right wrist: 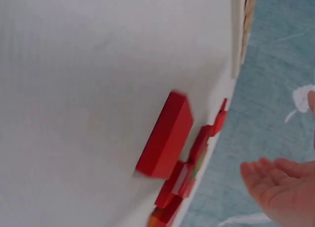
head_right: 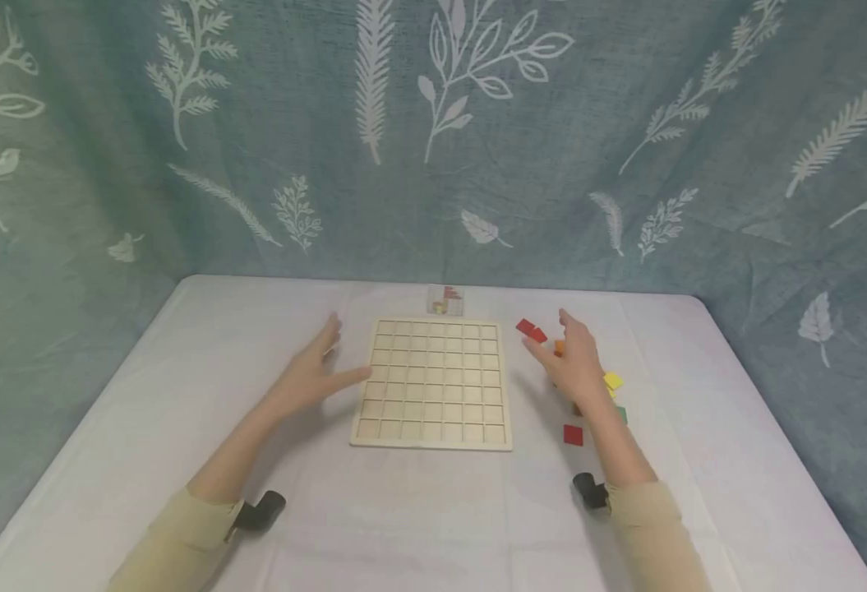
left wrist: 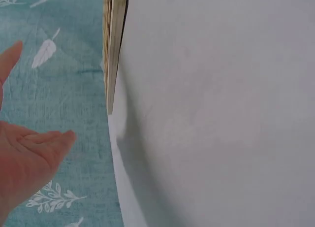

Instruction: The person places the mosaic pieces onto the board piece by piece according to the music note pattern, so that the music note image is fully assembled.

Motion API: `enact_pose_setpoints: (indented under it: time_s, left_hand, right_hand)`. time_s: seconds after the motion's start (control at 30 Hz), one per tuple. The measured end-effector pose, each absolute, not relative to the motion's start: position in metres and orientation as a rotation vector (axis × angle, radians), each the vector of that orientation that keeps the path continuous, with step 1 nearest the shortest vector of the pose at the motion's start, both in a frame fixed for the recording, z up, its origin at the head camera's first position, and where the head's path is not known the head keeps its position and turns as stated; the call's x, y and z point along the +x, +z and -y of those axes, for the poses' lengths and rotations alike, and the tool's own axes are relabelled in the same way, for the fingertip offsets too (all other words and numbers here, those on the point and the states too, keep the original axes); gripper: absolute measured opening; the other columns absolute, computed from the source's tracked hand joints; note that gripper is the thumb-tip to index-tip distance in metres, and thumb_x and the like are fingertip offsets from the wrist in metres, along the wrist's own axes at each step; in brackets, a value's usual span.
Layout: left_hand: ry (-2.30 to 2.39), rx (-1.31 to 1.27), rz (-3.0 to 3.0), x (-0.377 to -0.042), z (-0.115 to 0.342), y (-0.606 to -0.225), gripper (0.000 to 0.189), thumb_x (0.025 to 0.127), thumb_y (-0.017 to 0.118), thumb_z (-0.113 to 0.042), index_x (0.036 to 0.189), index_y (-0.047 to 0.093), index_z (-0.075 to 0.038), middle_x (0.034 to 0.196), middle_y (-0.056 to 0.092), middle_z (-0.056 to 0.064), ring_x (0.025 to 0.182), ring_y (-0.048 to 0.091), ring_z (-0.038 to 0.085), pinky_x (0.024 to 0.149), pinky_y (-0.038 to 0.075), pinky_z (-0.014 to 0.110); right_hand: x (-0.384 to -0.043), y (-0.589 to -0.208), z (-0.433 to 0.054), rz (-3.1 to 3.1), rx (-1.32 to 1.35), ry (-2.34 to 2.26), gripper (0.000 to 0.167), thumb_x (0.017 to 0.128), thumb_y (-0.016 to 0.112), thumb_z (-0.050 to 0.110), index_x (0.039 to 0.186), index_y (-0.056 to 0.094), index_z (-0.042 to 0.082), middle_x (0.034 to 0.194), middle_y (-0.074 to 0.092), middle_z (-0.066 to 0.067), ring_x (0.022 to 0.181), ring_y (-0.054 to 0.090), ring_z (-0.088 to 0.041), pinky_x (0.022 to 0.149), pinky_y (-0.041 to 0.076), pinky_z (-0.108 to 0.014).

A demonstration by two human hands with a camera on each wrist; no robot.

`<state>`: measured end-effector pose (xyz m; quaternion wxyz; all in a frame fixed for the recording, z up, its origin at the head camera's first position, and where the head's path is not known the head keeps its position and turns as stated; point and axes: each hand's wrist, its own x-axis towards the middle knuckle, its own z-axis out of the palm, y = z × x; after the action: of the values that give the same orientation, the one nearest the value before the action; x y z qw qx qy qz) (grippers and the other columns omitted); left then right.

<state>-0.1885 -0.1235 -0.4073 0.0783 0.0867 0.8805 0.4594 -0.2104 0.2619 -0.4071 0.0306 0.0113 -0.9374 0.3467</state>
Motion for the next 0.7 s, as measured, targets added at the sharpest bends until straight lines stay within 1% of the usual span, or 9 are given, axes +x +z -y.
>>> enact_pose_setpoints:
  time_s: [0.07, 0.13, 0.17, 0.3, 0.4, 0.47, 0.57, 0.63, 0.7]
  left_hand:
    - [1.409, 0.274, -2.592, -0.186, 0.123, -0.409, 0.109, 0.085, 0.074, -0.041, 0.156, -0.001, -0.006, 0.161, 0.012, 0.018, 0.143, 0.024, 0.038, 0.116, 0.024, 0.050]
    - [1.423, 0.281, -2.552, -0.184, 0.122, -0.410, 0.109, 0.084, 0.076, -0.039, 0.157, 0.000, -0.007, 0.161, 0.015, 0.017, 0.144, 0.024, 0.036, 0.116, 0.024, 0.049]
    - [1.421, 0.294, -2.535, -0.183, 0.122, -0.411, 0.109, 0.084, 0.076, -0.038, 0.157, 0.001, -0.006, 0.161, 0.015, 0.017, 0.144, 0.024, 0.036, 0.116, 0.023, 0.049]
    - [1.350, 0.316, -2.496, -0.180, 0.120, -0.413, 0.110, 0.083, 0.077, -0.038, 0.157, 0.003, -0.005, 0.161, 0.013, 0.016, 0.146, 0.019, 0.033, 0.118, 0.018, 0.046]
    - [1.266, 0.337, -2.489, -0.177, 0.119, -0.413, 0.110, 0.082, 0.078, -0.038, 0.156, 0.004, -0.003, 0.161, 0.011, 0.018, 0.147, 0.015, 0.034, 0.118, 0.014, 0.049]
    - [1.219, 0.345, -2.481, -0.176, 0.118, -0.414, 0.112, 0.081, 0.079, -0.039, 0.156, 0.005, -0.003, 0.161, 0.011, 0.018, 0.147, 0.013, 0.035, 0.118, 0.013, 0.050]
    - [1.179, 0.362, -2.462, -0.175, 0.118, -0.417, 0.114, 0.078, 0.081, -0.040, 0.157, 0.005, -0.005, 0.161, 0.011, 0.016, 0.147, 0.012, 0.035, 0.118, 0.013, 0.051]
    - [1.154, 0.371, -2.449, -0.175, 0.118, -0.420, 0.115, 0.077, 0.082, -0.041, 0.157, 0.007, -0.005, 0.161, 0.012, 0.015, 0.147, 0.013, 0.034, 0.118, 0.013, 0.050]
    - [1.129, 0.391, -2.437, -0.175, 0.117, -0.423, 0.115, 0.076, 0.082, -0.041, 0.157, 0.008, -0.005, 0.161, 0.013, 0.015, 0.147, 0.014, 0.034, 0.118, 0.014, 0.050]
  right_hand:
    - [-0.216, -0.410, -0.264, 2.886, 0.030, 1.080, 0.082, 0.094, 0.061, 0.045, 0.150, 0.027, -0.005, 0.145, 0.038, -0.028, 0.132, 0.038, -0.043, 0.105, 0.039, -0.058]
    - [-0.220, -0.414, -0.266, 2.889, 0.004, 1.076, 0.076, 0.094, 0.063, 0.044, 0.147, 0.035, -0.003, 0.140, 0.046, -0.025, 0.127, 0.046, -0.040, 0.098, 0.047, -0.053]
    - [-0.222, -0.415, -0.267, 2.899, -0.010, 1.078, 0.073, 0.094, 0.063, 0.042, 0.146, 0.038, -0.002, 0.139, 0.048, -0.025, 0.125, 0.047, -0.040, 0.096, 0.049, -0.052]
    - [-0.230, -0.420, -0.271, 2.958, -0.068, 1.111, 0.063, 0.094, 0.064, 0.033, 0.144, 0.043, 0.000, 0.136, 0.052, -0.023, 0.122, 0.051, -0.039, 0.091, 0.052, -0.050]
    - [-0.238, -0.423, -0.272, 3.019, -0.095, 1.110, 0.060, 0.095, 0.064, 0.029, 0.143, 0.043, -0.001, 0.136, 0.051, -0.025, 0.120, 0.052, -0.039, 0.092, 0.052, -0.050]
    - [-0.242, -0.424, -0.270, 3.049, -0.110, 1.077, 0.060, 0.095, 0.064, 0.028, 0.142, 0.044, -0.002, 0.134, 0.053, -0.026, 0.113, 0.056, -0.037, 0.089, 0.054, -0.047]
    - [-0.248, -0.426, -0.268, 3.083, -0.148, 1.042, 0.058, 0.095, 0.064, 0.026, 0.141, 0.045, -0.003, 0.130, 0.054, -0.027, 0.096, 0.063, -0.033, 0.078, 0.058, -0.040]
    - [-0.250, -0.426, -0.268, 3.089, -0.174, 1.032, 0.056, 0.095, 0.065, 0.023, 0.140, 0.046, -0.003, 0.128, 0.055, -0.026, 0.086, 0.063, -0.030, 0.071, 0.058, -0.035]
    - [-0.252, -0.426, -0.268, 3.089, -0.195, 1.025, 0.053, 0.095, 0.065, 0.021, 0.138, 0.048, -0.003, 0.127, 0.055, -0.026, 0.083, 0.062, -0.028, 0.067, 0.057, -0.032]
